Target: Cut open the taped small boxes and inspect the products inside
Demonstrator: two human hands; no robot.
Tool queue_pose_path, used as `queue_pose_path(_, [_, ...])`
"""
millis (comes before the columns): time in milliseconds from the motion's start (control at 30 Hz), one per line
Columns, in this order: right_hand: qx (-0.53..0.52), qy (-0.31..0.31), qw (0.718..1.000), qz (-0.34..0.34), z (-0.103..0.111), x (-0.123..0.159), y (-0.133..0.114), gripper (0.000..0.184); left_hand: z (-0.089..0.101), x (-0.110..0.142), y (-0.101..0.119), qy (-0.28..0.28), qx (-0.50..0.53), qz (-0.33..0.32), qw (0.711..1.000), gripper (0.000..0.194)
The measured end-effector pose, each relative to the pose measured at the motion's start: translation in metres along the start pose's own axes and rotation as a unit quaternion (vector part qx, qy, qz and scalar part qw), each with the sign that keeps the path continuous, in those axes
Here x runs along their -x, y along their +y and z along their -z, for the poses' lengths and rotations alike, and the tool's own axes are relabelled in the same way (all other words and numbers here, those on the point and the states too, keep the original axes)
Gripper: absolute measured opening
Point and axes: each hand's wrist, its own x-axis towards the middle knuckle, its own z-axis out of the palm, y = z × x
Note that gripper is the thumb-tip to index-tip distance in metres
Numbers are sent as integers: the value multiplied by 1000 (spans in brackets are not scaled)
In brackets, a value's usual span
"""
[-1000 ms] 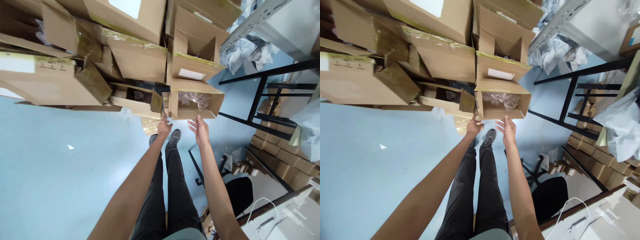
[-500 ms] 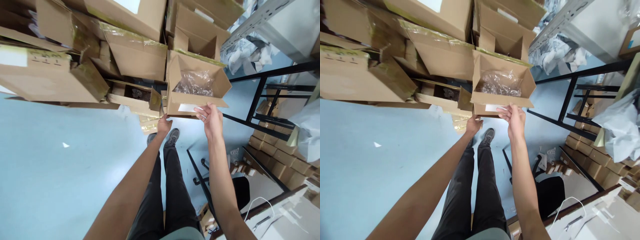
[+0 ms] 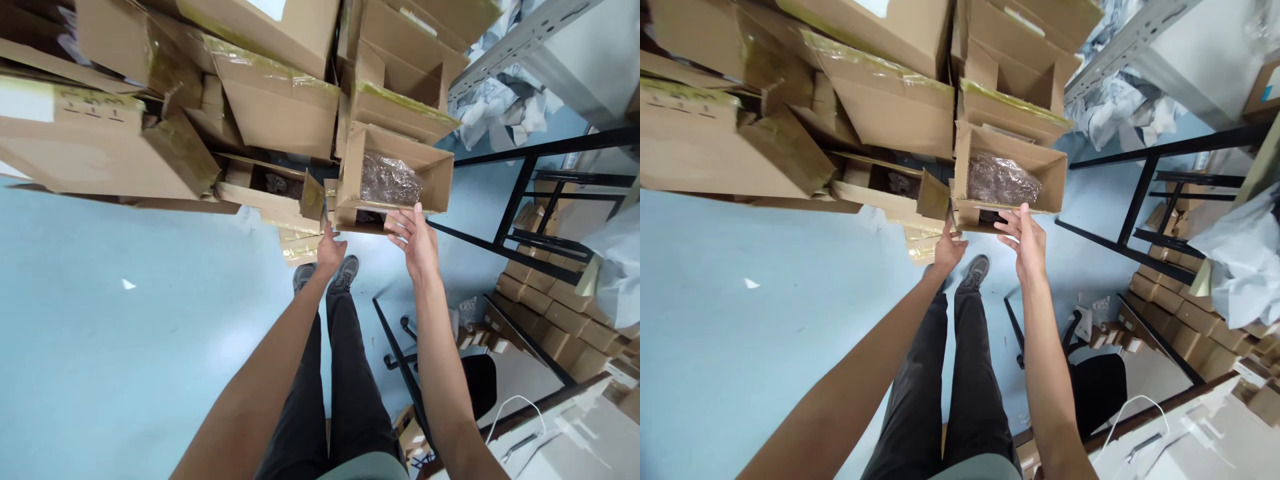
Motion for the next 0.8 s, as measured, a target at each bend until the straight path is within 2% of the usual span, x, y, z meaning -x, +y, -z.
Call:
queue_pose_path(267, [8, 5, 997, -73, 14, 9, 38, 53, -3, 8, -1, 2, 45, 54, 998, 95])
queue_pose_path(500, [19, 20, 991, -133, 17, 21, 76, 58, -1, 11, -3, 5, 40, 53, 998, 89])
queue_pose_path(667, [3, 30, 988, -152, 19, 30, 90, 55, -1, 12, -7, 10, 43, 47, 998, 95])
queue_pose_path(800, [4, 42, 988, -146, 20, 34, 94, 52, 0, 9, -13, 3, 39, 57, 998, 92])
